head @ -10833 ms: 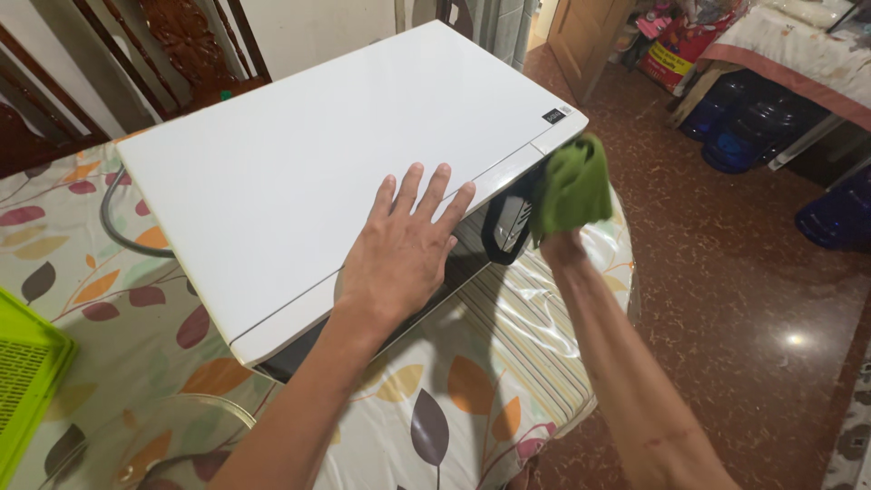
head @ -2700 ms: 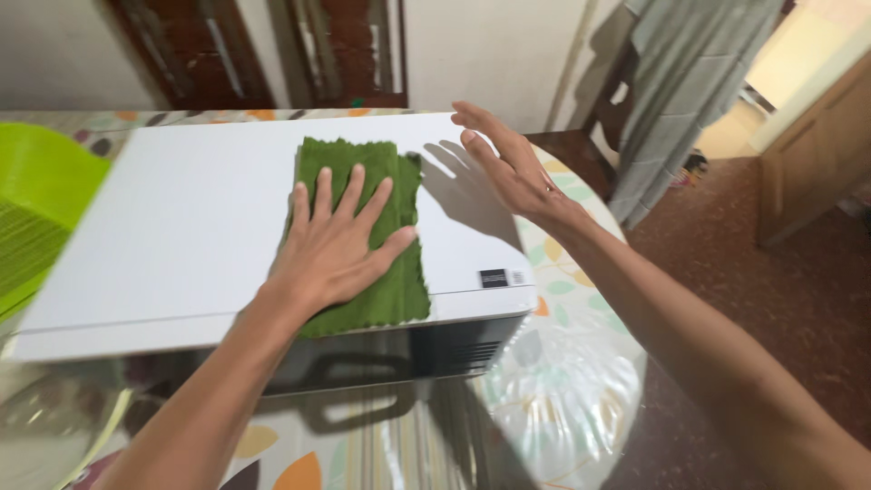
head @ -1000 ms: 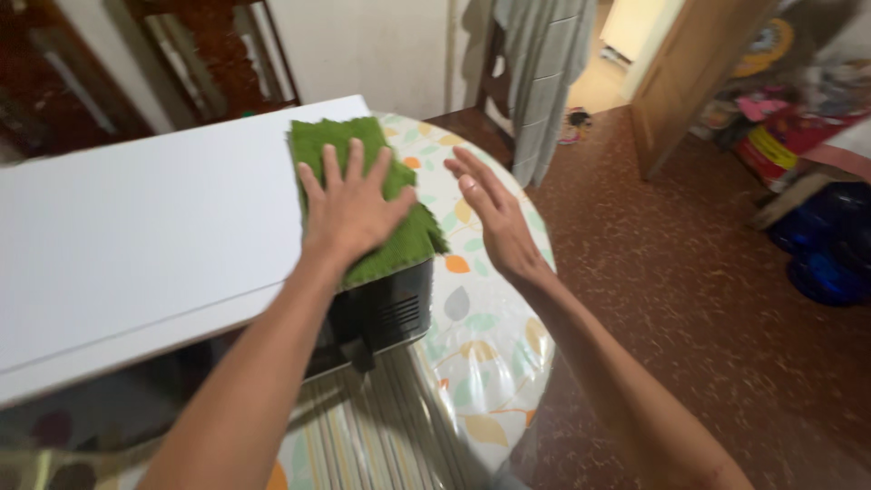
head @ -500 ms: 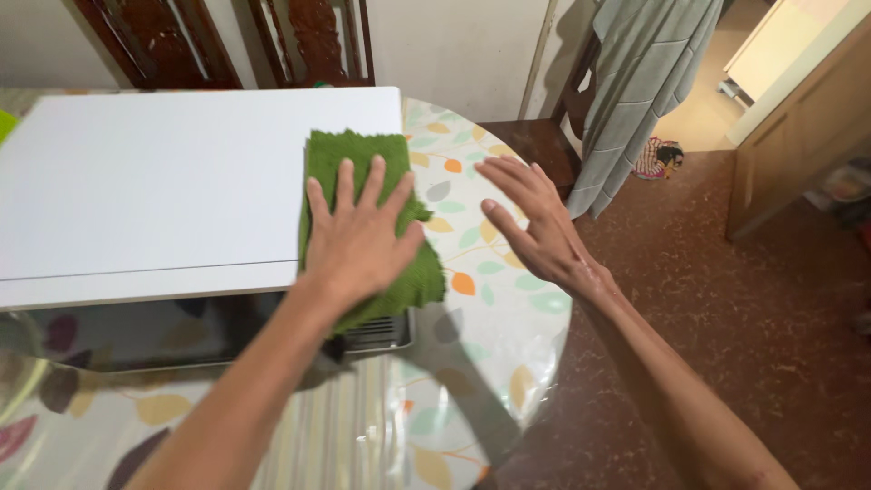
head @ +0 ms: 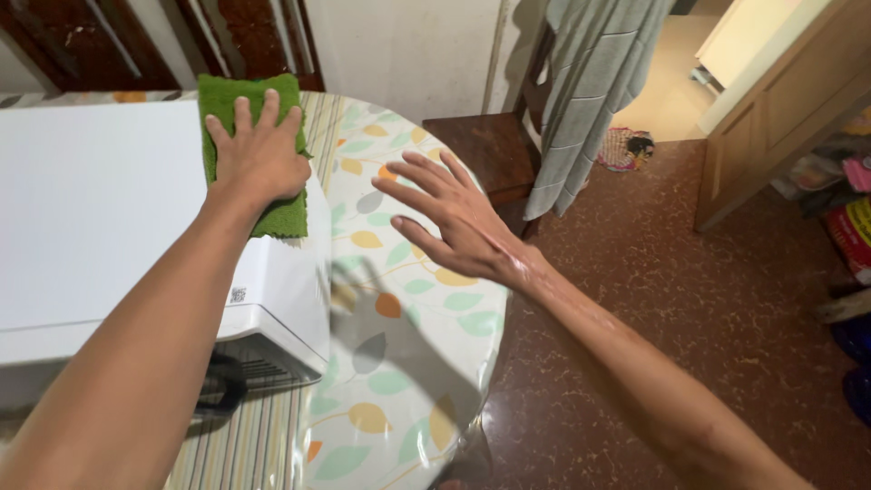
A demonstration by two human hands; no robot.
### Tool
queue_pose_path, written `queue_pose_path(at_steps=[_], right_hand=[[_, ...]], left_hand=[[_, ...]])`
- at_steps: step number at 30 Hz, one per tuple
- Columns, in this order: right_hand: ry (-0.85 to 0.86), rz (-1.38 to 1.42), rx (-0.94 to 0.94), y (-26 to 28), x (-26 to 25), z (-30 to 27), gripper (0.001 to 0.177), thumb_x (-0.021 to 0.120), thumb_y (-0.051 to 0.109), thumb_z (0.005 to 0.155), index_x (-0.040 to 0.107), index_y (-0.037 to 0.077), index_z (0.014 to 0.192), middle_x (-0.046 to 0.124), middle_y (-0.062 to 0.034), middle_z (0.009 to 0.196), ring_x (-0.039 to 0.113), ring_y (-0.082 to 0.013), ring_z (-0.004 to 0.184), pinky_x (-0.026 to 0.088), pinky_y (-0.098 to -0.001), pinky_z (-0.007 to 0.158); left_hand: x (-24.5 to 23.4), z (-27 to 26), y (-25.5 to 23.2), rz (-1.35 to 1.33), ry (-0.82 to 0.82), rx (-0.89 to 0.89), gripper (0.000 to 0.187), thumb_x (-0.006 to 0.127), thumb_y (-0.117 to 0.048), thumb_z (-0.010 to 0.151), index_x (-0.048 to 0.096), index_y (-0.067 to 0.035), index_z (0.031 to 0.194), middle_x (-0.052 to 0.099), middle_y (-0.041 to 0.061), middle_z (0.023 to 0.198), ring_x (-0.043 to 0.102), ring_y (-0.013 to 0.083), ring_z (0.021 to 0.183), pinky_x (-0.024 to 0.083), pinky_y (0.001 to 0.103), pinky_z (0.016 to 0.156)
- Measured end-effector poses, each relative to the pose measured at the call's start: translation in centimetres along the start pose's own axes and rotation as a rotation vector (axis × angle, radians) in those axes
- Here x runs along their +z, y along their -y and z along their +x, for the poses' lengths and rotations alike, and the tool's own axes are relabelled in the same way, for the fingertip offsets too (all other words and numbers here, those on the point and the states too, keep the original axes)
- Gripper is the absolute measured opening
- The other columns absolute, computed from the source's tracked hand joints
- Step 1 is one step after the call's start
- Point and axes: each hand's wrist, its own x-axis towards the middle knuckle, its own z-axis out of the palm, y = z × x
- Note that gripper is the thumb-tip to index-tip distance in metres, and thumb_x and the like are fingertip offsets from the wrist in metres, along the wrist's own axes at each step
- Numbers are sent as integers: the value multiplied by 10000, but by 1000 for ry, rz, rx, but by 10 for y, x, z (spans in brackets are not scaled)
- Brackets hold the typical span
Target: The person wipes the exterior surfaces of a white microwave oven using a green cloth. They clean the top, front, and side panels in a repetitive wiping motion.
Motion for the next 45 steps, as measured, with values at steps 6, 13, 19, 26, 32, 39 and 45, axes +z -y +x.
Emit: queue_pose_path(at_steps=[6,13,19,26,32,39,45], right_hand=[[42,26,-115,-16,24,46,510,505,406,1075,511,148,1516,480,-177,1571,354,-357,1514,173,-596,1267],[64,135,-131,-13,46,78,526,481,430,1079,501,141,1519,480,-163,1566,349,-345,1523,153,-587,1281],[27,162,-111,-24,40,77,540,492,432,1080,488,130,1528,470,-170,1582,346,-352,1529,162,-579,1288],[8,170,-47,-37,30,55,541,504,407,1089,469,114,1543,459,-173,1597,334,-353,1546,174,-572,1294],[41,201,-32,-27,31,54,561,496,414,1075,457,117,1550,473,-157,1588,348,-334,1541,177,-574,1294],[46,222,-150,11,46,89,563,472,434,1090,447,120,1557,463,-157,1604,331,-331,1553,169,-574,1304],[68,251,-257,51,64,118,582,448,439,1092,427,116,1575,449,-156,1619,314,-323,1563,150,-578,1303]], left_hand=[[-17,-112,-4,124,-13,103,805,671,-249,799,378,-115,1537,148,128,1678,112,395,1525,85,669,1169],[-41,-208,-23,106,-130,106,817,683,-265,773,430,-123,1537,267,143,1661,222,409,1487,188,655,1145],[-26,-129,-10,70,-49,86,823,697,-237,787,363,-100,1527,181,164,1647,142,446,1495,128,726,1123],[-7,9,-7,75,15,-43,971,706,-135,702,318,-193,1590,105,128,1698,82,419,1539,64,709,1177],[-13,-21,0,45,19,-35,937,723,-263,748,311,-229,1589,120,117,1694,92,376,1550,68,661,1199],[-33,-156,5,-10,-108,63,819,612,-463,862,322,-174,1571,229,112,1645,161,351,1510,97,590,1187],[-28,-231,47,-99,-457,33,601,506,-564,1000,619,-148,1419,546,115,1513,447,319,1445,255,540,1211]])
